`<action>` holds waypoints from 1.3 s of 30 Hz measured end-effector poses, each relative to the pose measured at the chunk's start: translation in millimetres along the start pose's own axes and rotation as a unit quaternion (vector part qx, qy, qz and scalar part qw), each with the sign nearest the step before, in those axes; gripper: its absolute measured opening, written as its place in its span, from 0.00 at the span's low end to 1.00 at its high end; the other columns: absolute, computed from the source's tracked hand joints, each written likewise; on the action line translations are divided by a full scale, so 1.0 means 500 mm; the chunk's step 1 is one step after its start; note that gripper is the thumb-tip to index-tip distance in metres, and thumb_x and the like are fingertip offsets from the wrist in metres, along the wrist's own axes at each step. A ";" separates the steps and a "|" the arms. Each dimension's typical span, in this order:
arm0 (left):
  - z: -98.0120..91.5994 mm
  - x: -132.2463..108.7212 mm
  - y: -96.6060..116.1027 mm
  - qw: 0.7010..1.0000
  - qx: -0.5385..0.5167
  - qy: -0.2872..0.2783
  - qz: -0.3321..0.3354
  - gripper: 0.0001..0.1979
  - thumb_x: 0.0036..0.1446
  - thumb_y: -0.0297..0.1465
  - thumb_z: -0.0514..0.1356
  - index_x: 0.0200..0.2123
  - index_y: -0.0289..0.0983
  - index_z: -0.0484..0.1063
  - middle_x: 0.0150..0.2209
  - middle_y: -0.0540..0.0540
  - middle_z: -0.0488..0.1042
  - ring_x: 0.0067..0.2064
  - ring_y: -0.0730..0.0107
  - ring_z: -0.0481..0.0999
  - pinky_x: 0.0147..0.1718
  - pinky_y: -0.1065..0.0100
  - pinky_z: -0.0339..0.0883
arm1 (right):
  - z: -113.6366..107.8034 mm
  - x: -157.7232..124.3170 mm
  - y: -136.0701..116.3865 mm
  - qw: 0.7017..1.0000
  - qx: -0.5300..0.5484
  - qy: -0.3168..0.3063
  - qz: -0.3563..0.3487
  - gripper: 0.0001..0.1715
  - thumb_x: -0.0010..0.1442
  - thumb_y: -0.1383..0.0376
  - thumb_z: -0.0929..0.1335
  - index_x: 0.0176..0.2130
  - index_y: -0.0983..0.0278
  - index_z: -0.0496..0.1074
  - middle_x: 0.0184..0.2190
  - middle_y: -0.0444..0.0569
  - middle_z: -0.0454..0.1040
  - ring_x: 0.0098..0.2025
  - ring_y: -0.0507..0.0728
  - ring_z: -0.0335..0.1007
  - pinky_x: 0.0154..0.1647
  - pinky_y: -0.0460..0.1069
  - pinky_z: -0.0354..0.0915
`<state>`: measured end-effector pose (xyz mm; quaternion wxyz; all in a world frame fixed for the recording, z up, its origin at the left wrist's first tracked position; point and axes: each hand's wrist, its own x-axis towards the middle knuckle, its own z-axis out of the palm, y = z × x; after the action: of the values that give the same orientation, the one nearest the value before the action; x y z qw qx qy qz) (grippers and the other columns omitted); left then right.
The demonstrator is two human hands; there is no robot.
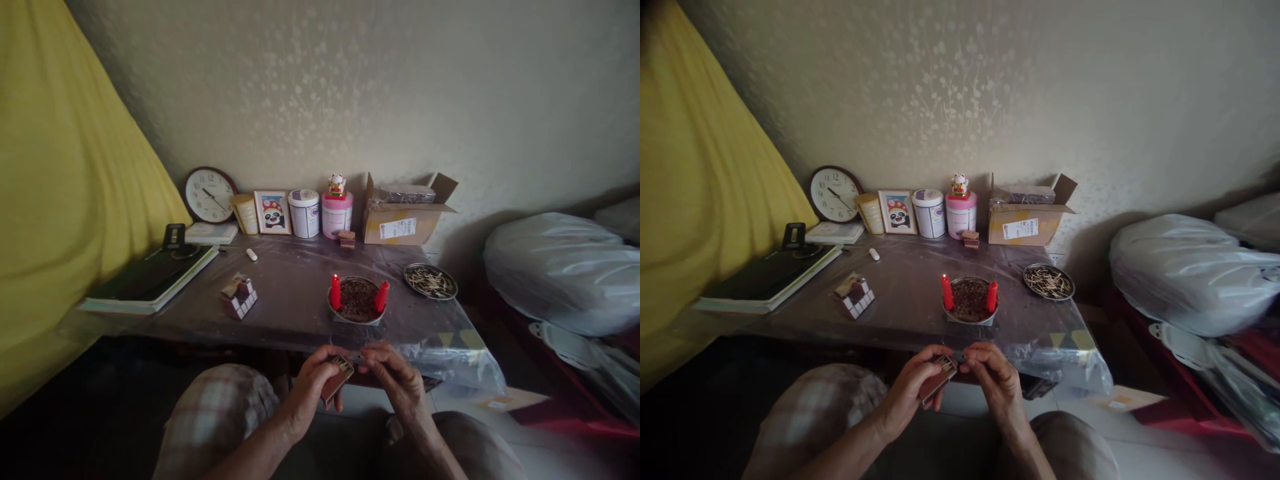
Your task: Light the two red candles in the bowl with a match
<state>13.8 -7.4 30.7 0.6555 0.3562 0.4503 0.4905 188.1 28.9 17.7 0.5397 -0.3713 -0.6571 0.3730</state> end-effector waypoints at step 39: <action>-0.042 -0.046 0.098 0.987 0.001 -0.049 0.153 0.20 0.55 0.40 0.62 0.49 0.39 0.71 0.42 0.43 0.77 0.46 0.58 0.74 0.48 0.61 0.64 | 0.118 0.000 -0.134 0.978 -0.197 -0.008 -0.066 0.16 0.62 0.54 0.67 0.47 0.58 0.71 0.44 0.50 0.77 0.47 0.61 0.75 0.47 0.51 0.72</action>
<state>-24.2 -16.1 73.5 0.5936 0.4452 0.3587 0.5664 124.3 -6.4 69.1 0.4744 -0.4235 -0.7446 0.2028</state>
